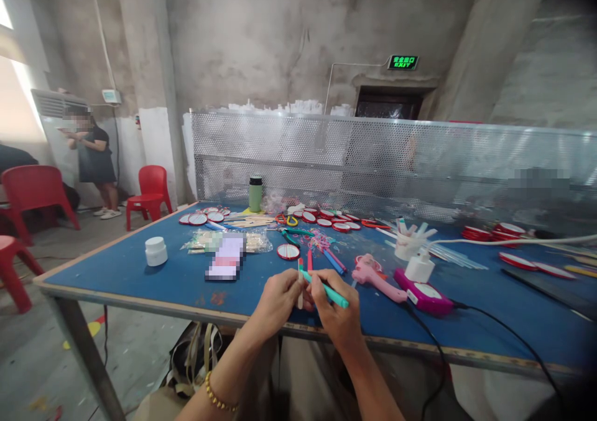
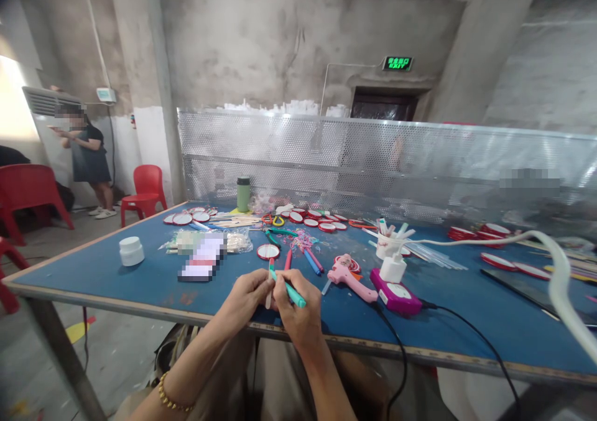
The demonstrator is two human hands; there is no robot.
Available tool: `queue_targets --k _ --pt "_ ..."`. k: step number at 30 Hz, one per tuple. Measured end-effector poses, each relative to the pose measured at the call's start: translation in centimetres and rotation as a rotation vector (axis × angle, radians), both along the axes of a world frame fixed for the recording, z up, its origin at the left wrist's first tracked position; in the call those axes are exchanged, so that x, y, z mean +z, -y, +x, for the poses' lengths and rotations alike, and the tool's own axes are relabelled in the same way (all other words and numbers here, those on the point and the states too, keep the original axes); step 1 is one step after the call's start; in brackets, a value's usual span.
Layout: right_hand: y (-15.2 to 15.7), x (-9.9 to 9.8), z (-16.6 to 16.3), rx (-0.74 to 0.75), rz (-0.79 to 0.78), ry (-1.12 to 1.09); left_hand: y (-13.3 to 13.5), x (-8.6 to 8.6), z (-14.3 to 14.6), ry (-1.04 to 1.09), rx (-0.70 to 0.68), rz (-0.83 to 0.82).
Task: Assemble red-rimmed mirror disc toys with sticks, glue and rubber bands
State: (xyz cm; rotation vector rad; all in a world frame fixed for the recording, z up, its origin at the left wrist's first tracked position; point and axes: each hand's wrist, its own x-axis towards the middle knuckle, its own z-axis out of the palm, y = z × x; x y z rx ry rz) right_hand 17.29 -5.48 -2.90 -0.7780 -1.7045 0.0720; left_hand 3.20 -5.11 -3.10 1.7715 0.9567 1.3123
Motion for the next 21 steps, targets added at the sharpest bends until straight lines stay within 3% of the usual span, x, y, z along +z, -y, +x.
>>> queue_targets --k 9,21 --pt "0.10 0.02 -0.05 0.006 0.009 0.006 -0.10 -0.21 -0.15 -0.082 0.068 0.025" --pt "0.00 0.00 0.01 0.016 0.010 0.005 -0.15 -0.17 -0.07 -0.060 0.039 0.011"
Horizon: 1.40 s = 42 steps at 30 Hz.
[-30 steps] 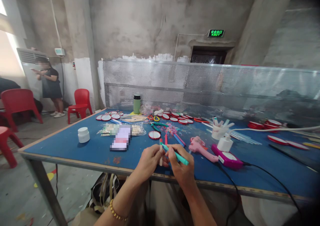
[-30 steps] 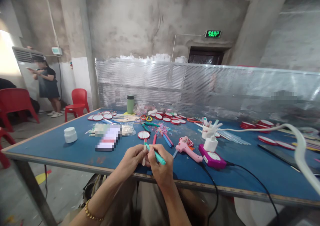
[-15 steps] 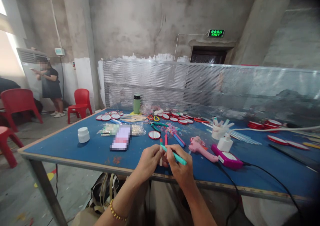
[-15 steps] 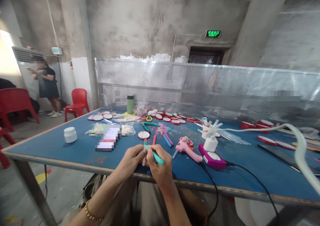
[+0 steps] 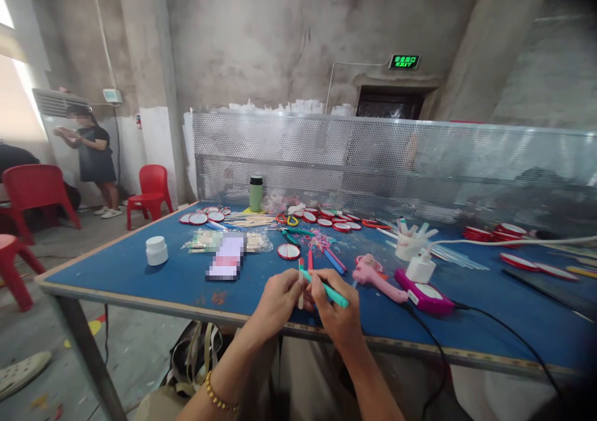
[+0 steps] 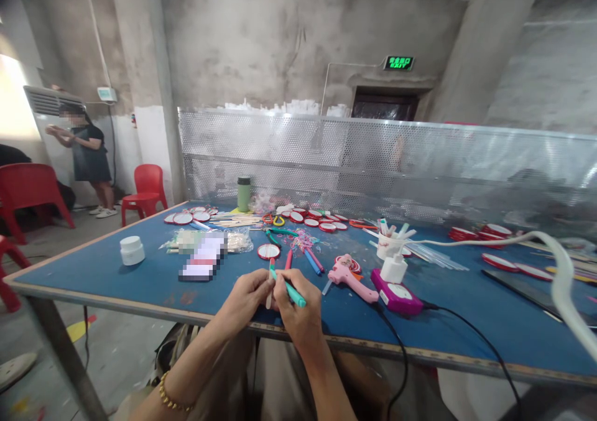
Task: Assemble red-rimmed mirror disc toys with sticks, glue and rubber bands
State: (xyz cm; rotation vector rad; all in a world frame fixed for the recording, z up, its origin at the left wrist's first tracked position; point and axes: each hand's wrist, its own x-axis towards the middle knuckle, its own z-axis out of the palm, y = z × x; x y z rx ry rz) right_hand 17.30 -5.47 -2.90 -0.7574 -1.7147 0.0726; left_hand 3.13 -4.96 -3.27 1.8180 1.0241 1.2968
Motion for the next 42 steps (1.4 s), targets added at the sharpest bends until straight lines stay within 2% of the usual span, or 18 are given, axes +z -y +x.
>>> queue_targets --k 3,10,17,24,33,42 --pt "-0.03 0.03 -0.01 0.007 -0.004 0.010 -0.18 -0.15 0.00 -0.015 0.032 0.015" --pt "-0.02 -0.19 0.01 -0.007 -0.021 -0.026 0.10 0.08 0.05 0.046 -0.030 -0.007" --pt "-0.13 0.01 -0.05 -0.005 -0.002 0.008 0.03 0.02 -0.02 -0.009 0.026 0.026" --pt "0.14 0.03 -0.03 -0.029 0.005 -0.020 0.07 0.07 0.10 0.054 -0.043 -0.006" --pt "0.02 -0.08 0.01 -0.010 -0.003 -0.004 -0.18 -0.10 -0.03 -0.040 0.046 0.022" --pt "0.10 0.01 0.00 -0.014 -0.021 0.000 0.12 0.18 -0.05 -0.023 0.028 0.010"
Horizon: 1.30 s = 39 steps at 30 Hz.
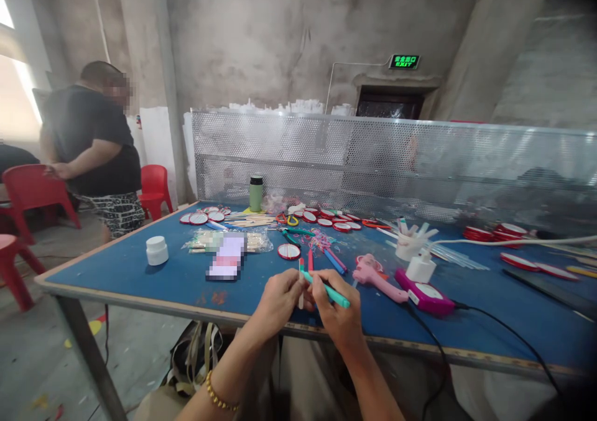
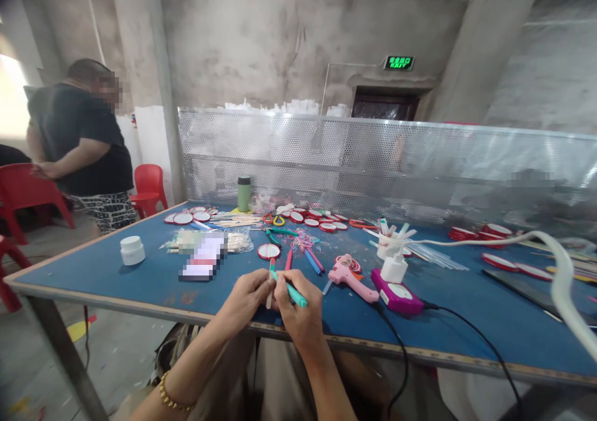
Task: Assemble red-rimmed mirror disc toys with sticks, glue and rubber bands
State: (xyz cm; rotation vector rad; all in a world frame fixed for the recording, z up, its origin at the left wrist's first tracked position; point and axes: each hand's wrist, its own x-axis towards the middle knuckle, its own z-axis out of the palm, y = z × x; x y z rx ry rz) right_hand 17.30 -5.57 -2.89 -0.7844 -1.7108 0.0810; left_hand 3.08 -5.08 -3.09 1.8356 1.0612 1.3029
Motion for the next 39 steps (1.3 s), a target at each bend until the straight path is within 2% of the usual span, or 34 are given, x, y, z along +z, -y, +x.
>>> queue_targets --k 5,11,29,34,39 --pt "0.00 0.00 0.00 -0.007 -0.004 -0.020 0.16 0.13 0.06 0.044 -0.050 -0.011" --pt "-0.04 -0.07 0.06 0.001 -0.006 -0.001 0.03 0.04 0.04 0.005 -0.005 -0.005" --pt "0.02 -0.02 -0.03 -0.025 0.005 -0.016 0.16 0.08 0.10 0.062 -0.058 -0.023" --pt "0.04 0.05 -0.05 -0.018 0.006 -0.002 0.09 0.04 0.08 0.032 -0.022 -0.012" --pt "0.04 -0.05 -0.01 -0.025 0.004 -0.014 0.19 0.14 0.11 0.063 -0.064 -0.030"
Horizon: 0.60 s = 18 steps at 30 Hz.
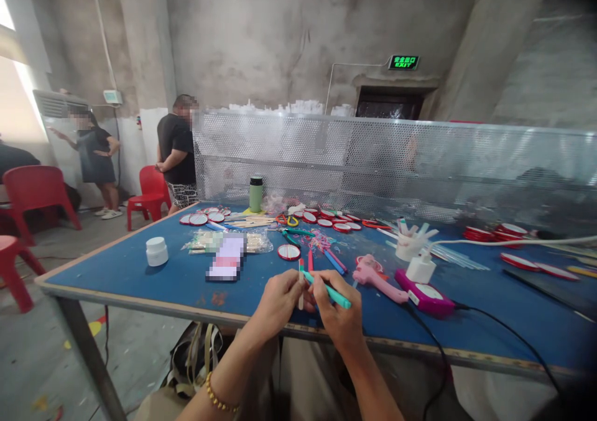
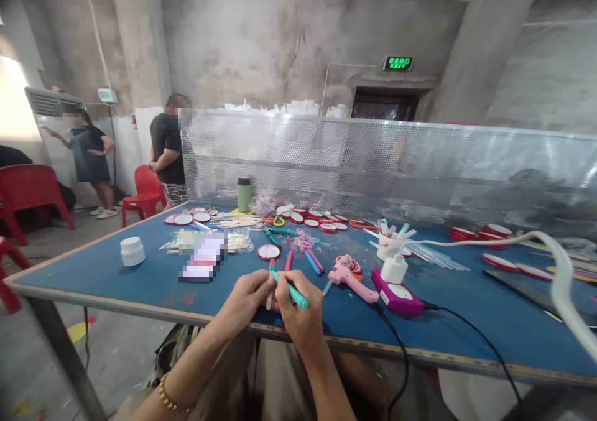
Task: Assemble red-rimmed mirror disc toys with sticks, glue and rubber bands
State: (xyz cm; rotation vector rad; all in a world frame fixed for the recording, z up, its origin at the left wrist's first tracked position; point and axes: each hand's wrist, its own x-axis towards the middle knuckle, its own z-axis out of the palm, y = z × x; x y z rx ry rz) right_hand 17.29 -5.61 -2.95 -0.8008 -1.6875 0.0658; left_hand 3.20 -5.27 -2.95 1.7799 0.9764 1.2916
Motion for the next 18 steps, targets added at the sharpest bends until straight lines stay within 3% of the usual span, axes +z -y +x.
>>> queue_targets --k 18 --pt "-0.08 -0.10 -0.02 0.003 -0.002 -0.007 -0.08 -0.08 0.03 0.000 0.005 0.006"
